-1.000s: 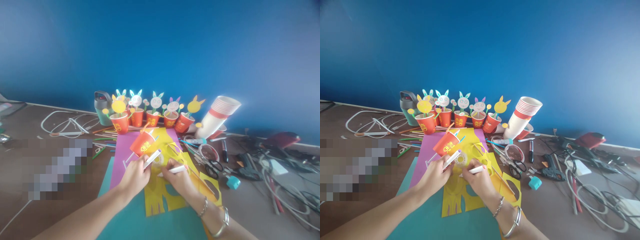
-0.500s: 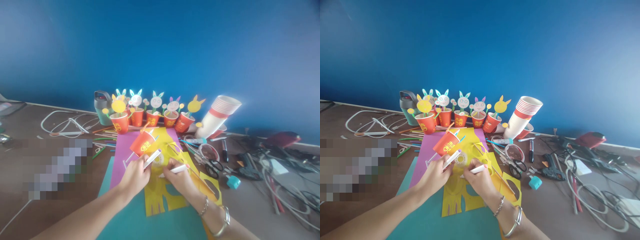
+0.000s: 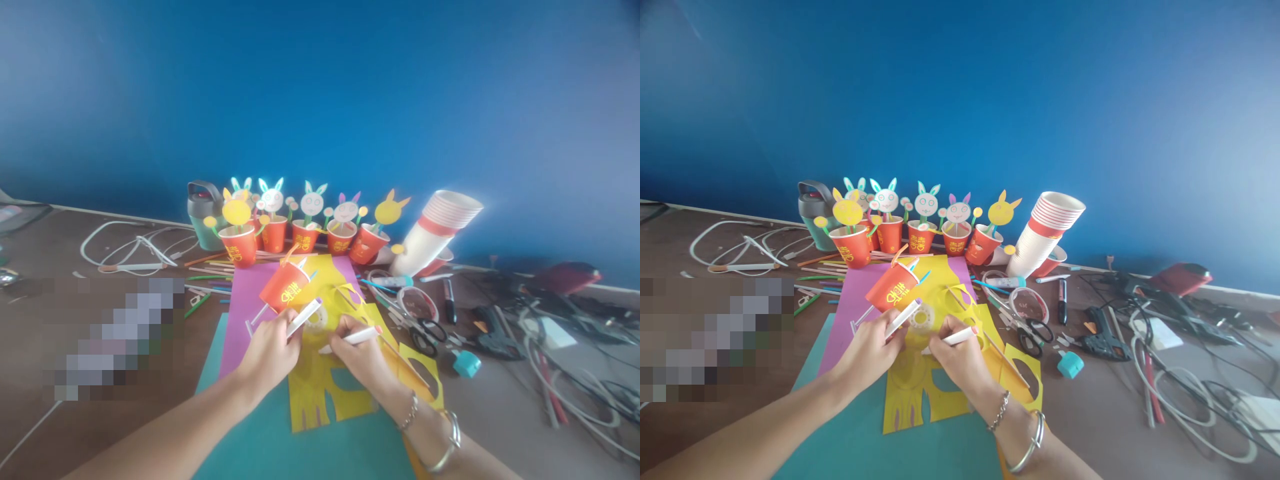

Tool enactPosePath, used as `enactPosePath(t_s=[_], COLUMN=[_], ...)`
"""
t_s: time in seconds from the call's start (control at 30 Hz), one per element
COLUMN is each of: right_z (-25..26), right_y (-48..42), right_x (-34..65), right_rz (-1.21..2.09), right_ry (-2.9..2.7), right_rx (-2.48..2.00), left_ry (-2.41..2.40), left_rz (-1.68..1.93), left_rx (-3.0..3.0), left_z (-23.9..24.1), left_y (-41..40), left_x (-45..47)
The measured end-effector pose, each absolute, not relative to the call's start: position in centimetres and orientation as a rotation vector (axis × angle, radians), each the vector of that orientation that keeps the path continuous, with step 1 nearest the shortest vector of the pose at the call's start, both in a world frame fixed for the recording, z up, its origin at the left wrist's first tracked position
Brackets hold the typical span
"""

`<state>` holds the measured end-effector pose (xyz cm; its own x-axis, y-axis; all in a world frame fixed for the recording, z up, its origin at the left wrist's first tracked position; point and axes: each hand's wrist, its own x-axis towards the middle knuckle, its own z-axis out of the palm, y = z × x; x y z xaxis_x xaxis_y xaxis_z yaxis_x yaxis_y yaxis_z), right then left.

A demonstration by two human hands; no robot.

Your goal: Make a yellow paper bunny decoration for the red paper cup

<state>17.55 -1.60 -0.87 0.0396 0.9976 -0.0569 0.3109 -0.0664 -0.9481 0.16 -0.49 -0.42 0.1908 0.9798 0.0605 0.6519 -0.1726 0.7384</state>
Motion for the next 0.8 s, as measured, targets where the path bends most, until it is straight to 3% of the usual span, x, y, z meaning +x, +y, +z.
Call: enactPosePath(t_s=[0.8], right_z=[-0.92], right_y=[-1.54], right_x=[17.60], right_rz=[1.091], right_ry=[-1.329], right_rx=[-1.488], left_ry=[1.518], left_rz=[0.747], left_rx=[1.885], left_z=[-0.33], left_y=[-0.49], left_x=[0.23])
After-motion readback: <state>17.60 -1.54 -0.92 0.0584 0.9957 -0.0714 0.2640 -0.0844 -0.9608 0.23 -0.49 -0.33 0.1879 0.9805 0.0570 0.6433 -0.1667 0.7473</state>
